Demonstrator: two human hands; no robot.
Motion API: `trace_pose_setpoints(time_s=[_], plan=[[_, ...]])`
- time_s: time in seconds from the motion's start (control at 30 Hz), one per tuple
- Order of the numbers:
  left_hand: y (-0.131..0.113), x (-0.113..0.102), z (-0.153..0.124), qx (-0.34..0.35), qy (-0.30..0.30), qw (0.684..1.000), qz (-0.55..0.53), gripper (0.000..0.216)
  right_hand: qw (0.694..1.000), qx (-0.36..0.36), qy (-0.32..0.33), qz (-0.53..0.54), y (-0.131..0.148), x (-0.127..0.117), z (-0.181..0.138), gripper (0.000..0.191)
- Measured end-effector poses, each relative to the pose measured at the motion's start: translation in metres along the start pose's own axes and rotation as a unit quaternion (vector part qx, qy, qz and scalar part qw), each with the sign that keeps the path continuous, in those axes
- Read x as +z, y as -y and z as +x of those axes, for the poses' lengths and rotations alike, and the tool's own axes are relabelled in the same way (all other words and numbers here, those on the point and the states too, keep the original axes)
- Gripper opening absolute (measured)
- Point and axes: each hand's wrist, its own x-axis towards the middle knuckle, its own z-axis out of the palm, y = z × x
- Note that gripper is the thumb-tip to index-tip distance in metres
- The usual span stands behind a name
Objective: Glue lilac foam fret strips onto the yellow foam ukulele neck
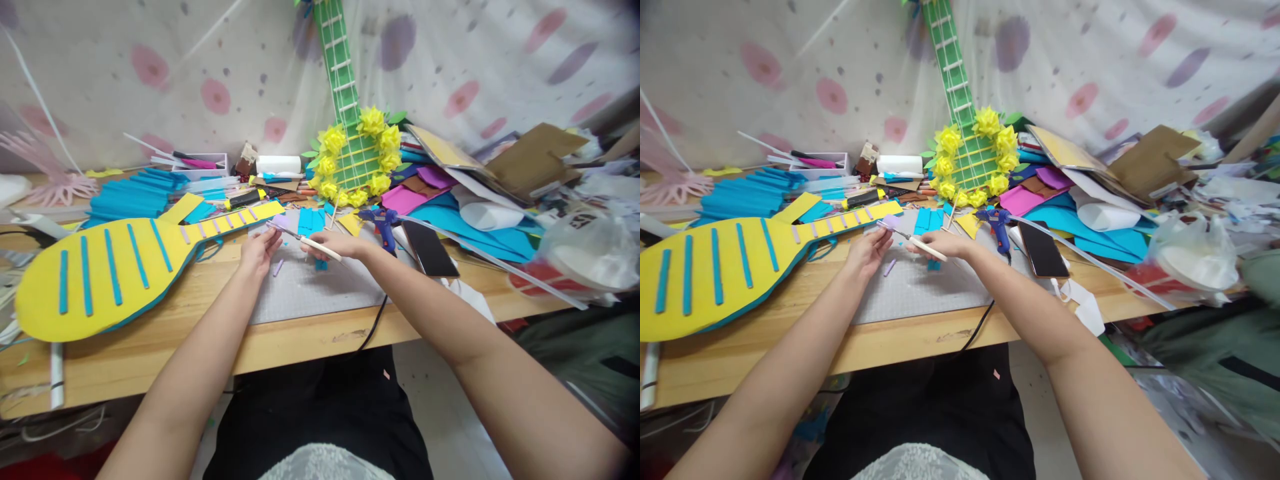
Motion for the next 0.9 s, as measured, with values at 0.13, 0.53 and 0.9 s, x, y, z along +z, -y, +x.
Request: trace_pose_setpoints(time_s=[0.13, 0.53, 0.9], plan=[[0.0000, -0.0003, -0.0006, 0.004, 0.004, 1.000, 0.001, 0.021, 1.000, -0.004, 0.004, 0.002, 0.0029, -0.0010, -0.0023, 0.049], [0.0014, 0.0004, -0.0021, 0.017, -0.008, 1.000, 0.009, 0.029, 1.000, 0.003, -0.014, -0.025, 0.0015, -0.0028, -0.0034, 0.051], [0.0017, 0.0003, -0.0009, 0.020, -0.017, 1.000, 0.006, 0.032, 0.998, 0.015, -0.046, -0.048, -0.0028, -0.0015, -0.0016, 0.053]])
